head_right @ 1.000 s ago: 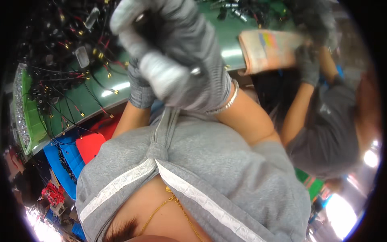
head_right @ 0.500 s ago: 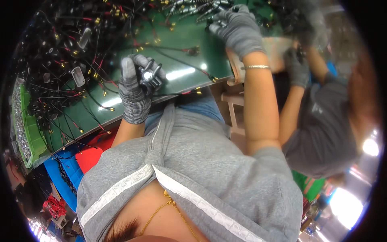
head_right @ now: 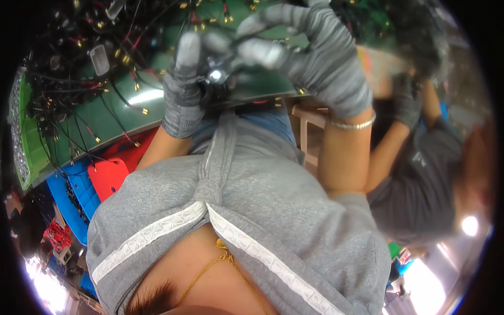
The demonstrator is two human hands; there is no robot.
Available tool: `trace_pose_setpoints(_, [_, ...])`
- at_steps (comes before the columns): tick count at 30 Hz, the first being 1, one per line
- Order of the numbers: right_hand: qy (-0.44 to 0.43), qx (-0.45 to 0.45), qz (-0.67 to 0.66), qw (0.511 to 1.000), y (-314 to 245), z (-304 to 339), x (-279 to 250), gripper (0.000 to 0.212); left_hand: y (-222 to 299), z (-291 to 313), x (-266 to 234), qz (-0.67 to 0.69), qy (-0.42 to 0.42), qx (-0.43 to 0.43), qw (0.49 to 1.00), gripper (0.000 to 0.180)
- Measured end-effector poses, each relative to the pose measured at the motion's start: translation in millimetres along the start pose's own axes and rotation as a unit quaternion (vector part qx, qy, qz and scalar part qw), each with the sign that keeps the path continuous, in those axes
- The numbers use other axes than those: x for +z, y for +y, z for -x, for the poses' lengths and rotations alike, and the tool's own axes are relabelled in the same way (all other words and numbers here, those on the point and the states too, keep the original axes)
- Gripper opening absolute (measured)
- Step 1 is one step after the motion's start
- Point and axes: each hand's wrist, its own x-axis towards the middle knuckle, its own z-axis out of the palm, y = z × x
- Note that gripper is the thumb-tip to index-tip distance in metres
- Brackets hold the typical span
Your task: Assembling and bundling electrical wire harnesses on a production line.
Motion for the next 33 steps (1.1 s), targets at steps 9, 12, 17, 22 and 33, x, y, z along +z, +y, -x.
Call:
trace_pose_setpoints(9, [-0.016,-0.005,0.051,0.999,-14.7,11.2,25.0,0.029,-14.8,-6.1,-14.4,-0.038,-0.067,-0.002,0.997,0.038])
trace_pose_setpoints(12, [0.0,-0.047,0.137,0.989,-7.1,16.3,27.2,0.028,-16.2,-2.1,-9.8,-0.003,-0.093,0.023,0.995,0.037])
trace_pose_setpoints(17, [0.077,-0.06,0.133,0.986,0.9,21.9,36.4,0.025,-20.1,-4.0,-14.5,0.053,-0.159,0.024,0.986,0.044])
trace_pose_setpoints(22, [0.1,-0.08,0.148,0.981,4.3,22.9,40.1,0.022,-11.2,1.7,-13.4,0.037,-0.144,-0.001,0.989,0.047])
trace_pose_setpoints(33, [0.031,-0.14,0.144,0.979,17.2,19.8,35.9,0.028,-1.9,6.9,-4.1,0.041,-0.122,-0.006,0.992,0.032])
